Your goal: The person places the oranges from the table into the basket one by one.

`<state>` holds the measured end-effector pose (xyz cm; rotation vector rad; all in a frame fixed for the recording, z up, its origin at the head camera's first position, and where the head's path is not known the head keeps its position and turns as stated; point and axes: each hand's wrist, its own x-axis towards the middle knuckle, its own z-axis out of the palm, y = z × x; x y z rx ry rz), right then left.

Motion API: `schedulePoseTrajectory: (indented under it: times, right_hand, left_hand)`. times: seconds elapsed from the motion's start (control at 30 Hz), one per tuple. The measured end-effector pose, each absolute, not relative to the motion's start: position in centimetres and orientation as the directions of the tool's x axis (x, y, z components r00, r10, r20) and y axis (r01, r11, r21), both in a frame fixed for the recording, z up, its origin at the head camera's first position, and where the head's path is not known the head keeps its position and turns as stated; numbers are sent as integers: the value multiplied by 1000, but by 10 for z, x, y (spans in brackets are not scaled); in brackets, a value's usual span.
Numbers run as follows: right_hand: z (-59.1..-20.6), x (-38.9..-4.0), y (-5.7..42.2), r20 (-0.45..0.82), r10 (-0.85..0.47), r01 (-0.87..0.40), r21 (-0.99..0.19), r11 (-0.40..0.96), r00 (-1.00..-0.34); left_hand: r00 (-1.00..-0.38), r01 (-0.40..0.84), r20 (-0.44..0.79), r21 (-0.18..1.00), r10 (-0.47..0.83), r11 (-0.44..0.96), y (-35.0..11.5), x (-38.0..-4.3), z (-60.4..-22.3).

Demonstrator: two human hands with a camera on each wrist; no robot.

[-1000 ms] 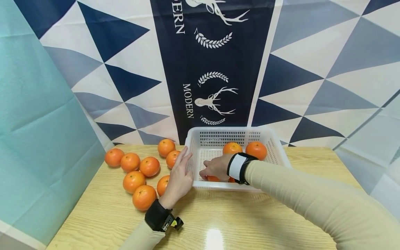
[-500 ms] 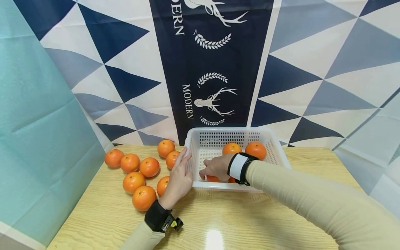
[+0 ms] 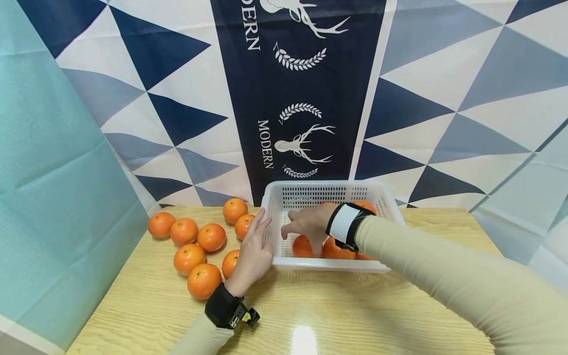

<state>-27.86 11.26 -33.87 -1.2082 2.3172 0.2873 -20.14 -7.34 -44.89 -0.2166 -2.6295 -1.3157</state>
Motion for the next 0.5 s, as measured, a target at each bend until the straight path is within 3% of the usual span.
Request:
schedulePoseTrajectory:
  times: [0.5]
  right_hand:
    - [-327, -279, 134, -439, -755, -827, -47, 560, -487]
  left_hand:
    - [-964, 238, 263, 765, 48, 599, -73, -203, -451]
